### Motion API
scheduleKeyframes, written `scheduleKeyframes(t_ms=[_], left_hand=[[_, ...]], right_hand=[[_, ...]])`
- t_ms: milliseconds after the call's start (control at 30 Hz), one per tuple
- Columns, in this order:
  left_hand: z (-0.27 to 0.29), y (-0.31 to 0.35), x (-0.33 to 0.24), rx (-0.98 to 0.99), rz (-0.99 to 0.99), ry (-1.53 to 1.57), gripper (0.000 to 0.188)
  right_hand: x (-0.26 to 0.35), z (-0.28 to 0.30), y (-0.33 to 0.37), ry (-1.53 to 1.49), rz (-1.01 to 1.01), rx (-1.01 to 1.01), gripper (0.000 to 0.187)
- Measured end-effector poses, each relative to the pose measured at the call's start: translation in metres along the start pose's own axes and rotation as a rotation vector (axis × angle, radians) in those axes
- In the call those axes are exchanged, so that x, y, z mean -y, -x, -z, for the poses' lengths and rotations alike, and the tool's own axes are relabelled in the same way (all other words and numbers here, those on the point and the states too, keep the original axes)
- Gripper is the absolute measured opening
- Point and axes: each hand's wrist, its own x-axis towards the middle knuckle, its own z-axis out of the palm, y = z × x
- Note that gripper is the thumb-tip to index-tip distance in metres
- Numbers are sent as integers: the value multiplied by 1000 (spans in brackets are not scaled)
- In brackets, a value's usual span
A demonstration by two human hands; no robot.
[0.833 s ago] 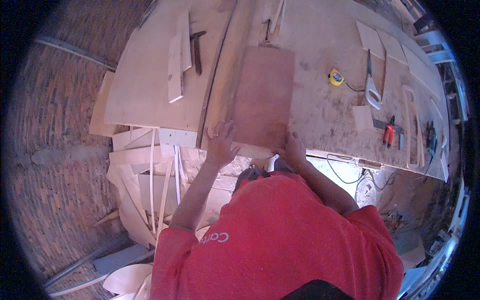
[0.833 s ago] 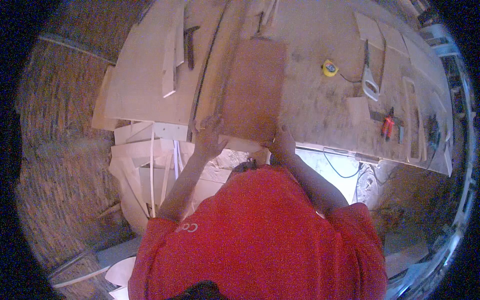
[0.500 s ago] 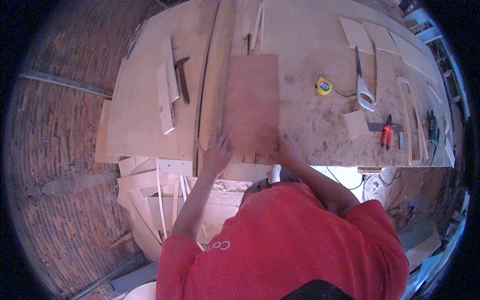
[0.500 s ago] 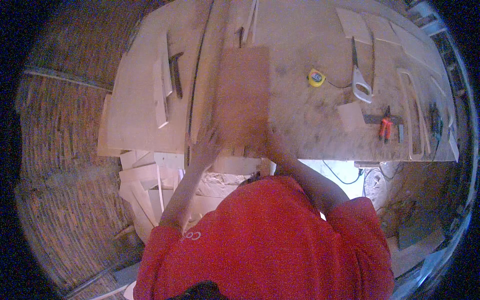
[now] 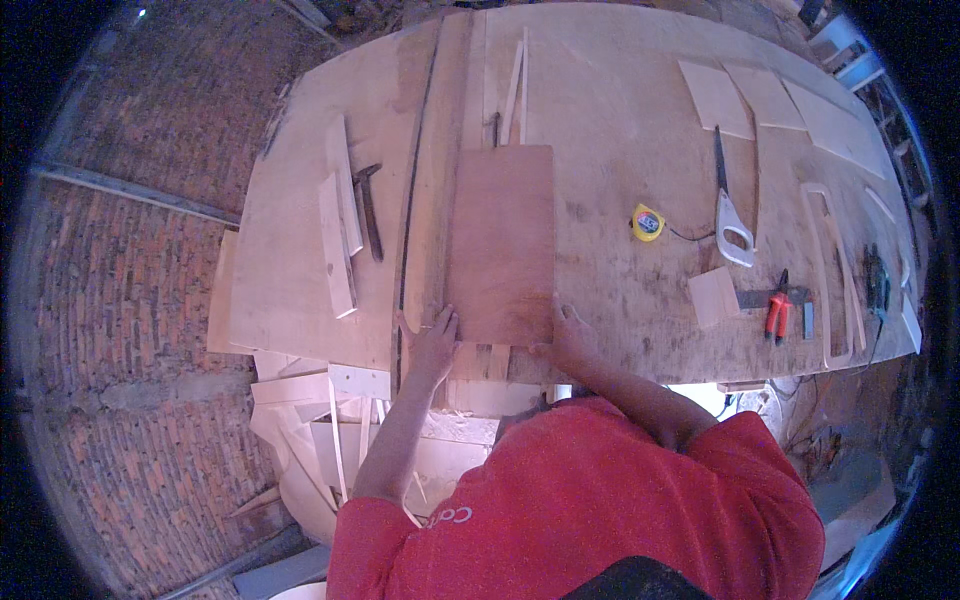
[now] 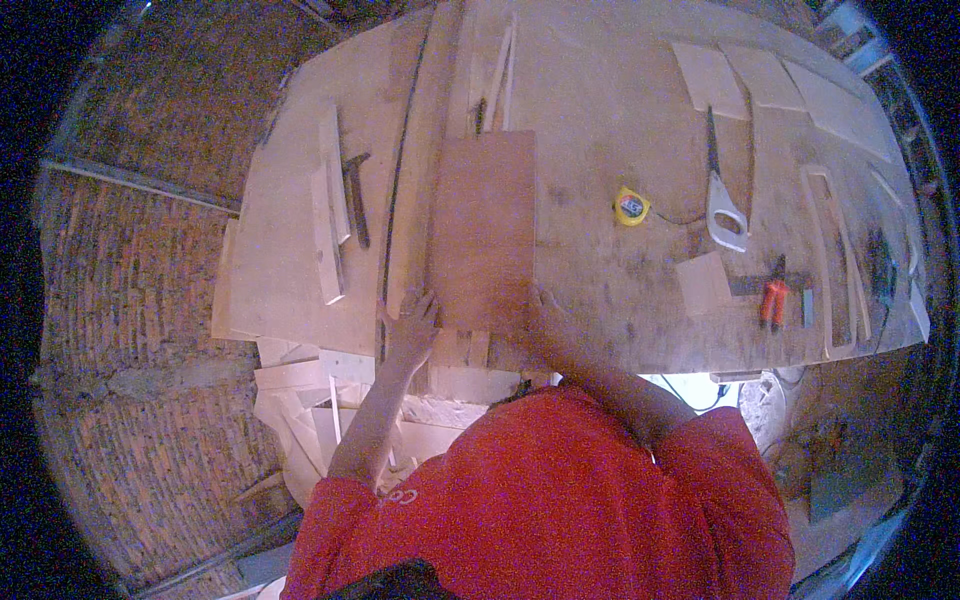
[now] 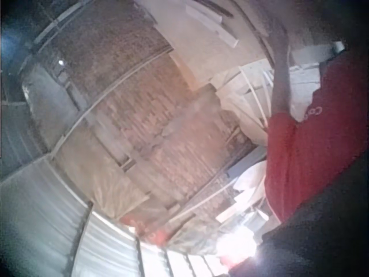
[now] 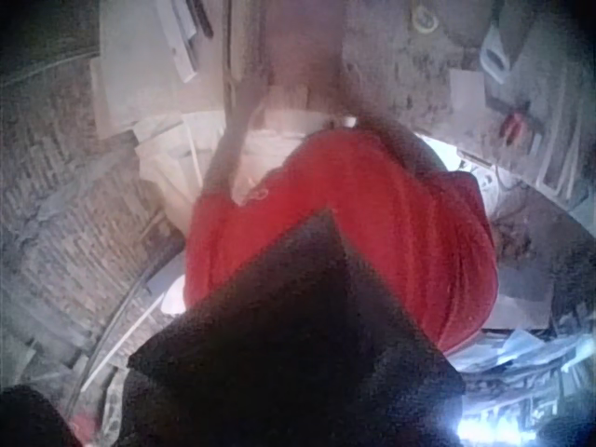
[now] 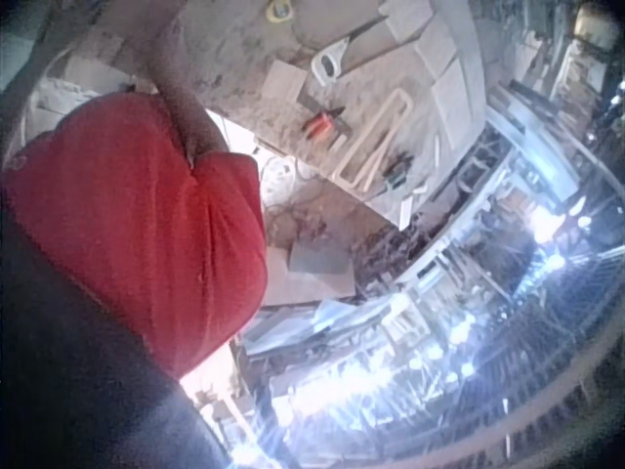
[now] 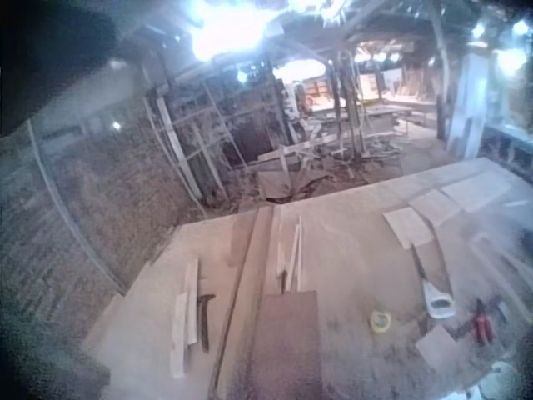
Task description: The person walks through a cluttered workshop, picks up a large wooden board, and places it on a workbench. They then handle several smaller wooden pieces, aligning them on the bench and fitting a curved wooden frame onto a rectangular piece.
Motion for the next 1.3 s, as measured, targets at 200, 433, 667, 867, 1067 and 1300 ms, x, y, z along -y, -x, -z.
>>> scheduleKeyframes(t_ms=[200, 433, 667, 867, 1067, 1300], left_hand=[[5, -18, 1, 92, 40, -23, 57], [1, -55, 3, 125, 28, -74, 59], [6, -67, 8, 37, -20, -13, 50], [-23, -54, 19, -13, -1, -26, 49], [-32, -58, 12, -76, -65, 1, 46], [-50, -56, 21, -230, -107, 40, 35]], right_hand=[[1, 14, -19, 35, -10, 53, 113], [-27, -9, -56, 25, 72, -13, 92], [-64, -51, -111, 144, 278, -268, 58], [11, -3, -42, 223, 87, -273, 61], [-10, -34, -36, 330, 150, -400, 71], [-6, -42, -40, 172, 163, -443, 72]])
